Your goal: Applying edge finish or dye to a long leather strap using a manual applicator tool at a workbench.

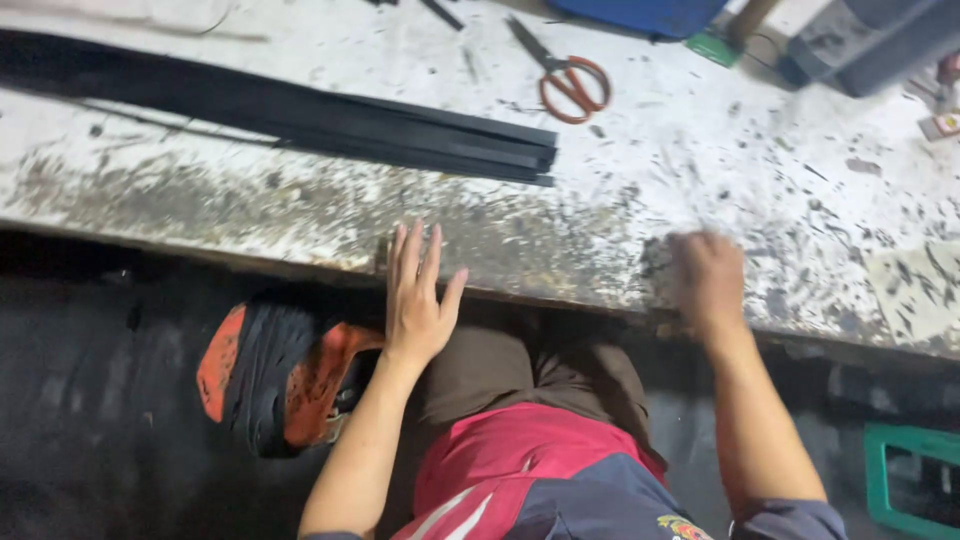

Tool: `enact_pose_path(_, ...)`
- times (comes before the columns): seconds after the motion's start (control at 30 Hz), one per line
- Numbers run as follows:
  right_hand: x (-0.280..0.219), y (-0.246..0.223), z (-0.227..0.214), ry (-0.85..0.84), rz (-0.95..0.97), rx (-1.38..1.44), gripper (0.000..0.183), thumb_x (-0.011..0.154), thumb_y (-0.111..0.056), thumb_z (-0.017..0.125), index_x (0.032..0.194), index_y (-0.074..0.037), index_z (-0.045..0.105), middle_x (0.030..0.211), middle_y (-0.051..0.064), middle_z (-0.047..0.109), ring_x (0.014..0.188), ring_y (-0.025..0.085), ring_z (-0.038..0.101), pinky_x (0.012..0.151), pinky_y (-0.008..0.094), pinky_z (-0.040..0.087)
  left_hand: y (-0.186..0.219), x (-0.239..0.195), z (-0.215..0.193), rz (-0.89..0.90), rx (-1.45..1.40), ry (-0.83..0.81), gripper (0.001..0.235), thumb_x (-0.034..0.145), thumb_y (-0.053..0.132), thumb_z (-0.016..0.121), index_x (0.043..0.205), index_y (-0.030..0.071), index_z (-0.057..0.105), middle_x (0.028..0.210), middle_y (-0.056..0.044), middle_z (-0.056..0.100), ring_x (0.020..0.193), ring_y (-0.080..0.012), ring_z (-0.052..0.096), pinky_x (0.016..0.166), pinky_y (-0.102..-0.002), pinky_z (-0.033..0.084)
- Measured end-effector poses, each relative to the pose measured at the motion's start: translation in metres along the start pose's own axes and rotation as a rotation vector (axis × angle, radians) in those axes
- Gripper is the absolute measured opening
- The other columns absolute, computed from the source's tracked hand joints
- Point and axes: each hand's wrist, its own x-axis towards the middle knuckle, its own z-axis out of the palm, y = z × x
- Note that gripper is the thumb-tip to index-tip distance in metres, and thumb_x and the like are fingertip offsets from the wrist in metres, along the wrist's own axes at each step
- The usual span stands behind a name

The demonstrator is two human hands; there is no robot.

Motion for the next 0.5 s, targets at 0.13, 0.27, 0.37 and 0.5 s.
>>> enact_pose_path(0.13,0.029,0.080,0.007,0.142,0.091,-0.152,0.005,0.103,-0.015,0.076,0.108,-0.015,0.078,0.097,0.008,0.068,0.088,0.032,0.069,0.075,0.041,0.051,0.014,0.051,0.041,0.014,0.001,-0.091,0.061,0.102,0.031,0.068,0.152,0.001,0.050,0.154,-0.028,0.045,0.147,-0.0490,0.036,0.121,-0.058,0.028)
enact_pose_path(0.27,0.080,0.070,0.014,0.118,-0.049,-0.133,0.042,0.102,-0.029,0.069,0.140,-0.009,0.069,0.140,0.020,0.064,0.131,0.041,0.056,0.101,0.051,0.045,0.023,0.074,0.061,-0.113,0.041,-0.242,0.061,0.108,0.038,0.055,0.156,0.001,0.045,0.159,-0.028,0.040,0.152,-0.0449,0.029,0.125,-0.055,0.020)
enact_pose_path(0.37,0.106,0.037,0.015,-0.151,-0.011,0.014,0.053,0.109,-0.041,0.053,0.151,-0.010,0.056,0.155,0.024,0.049,0.145,0.043,0.039,0.114,0.055,0.032,0.020,0.072,0.063,-0.204,0.043,-0.284,0.064,0.109,0.043,0.048,0.156,0.000,0.043,0.159,-0.028,0.040,0.153,-0.0440,0.029,0.125,-0.055,0.019)
enact_pose_path(0.5,0.115,-0.057,-0.005,-0.606,0.046,0.095,0.089,0.099,-0.079,0.016,0.162,-0.018,0.034,0.168,0.023,0.020,0.155,0.044,0.010,0.124,0.058,-0.001,0.005,0.065,0.062,-0.291,-0.207,-0.133,0.059,0.111,0.038,0.046,0.157,0.000,0.041,0.158,-0.026,0.041,0.152,-0.0420,0.029,0.126,-0.054,0.019)
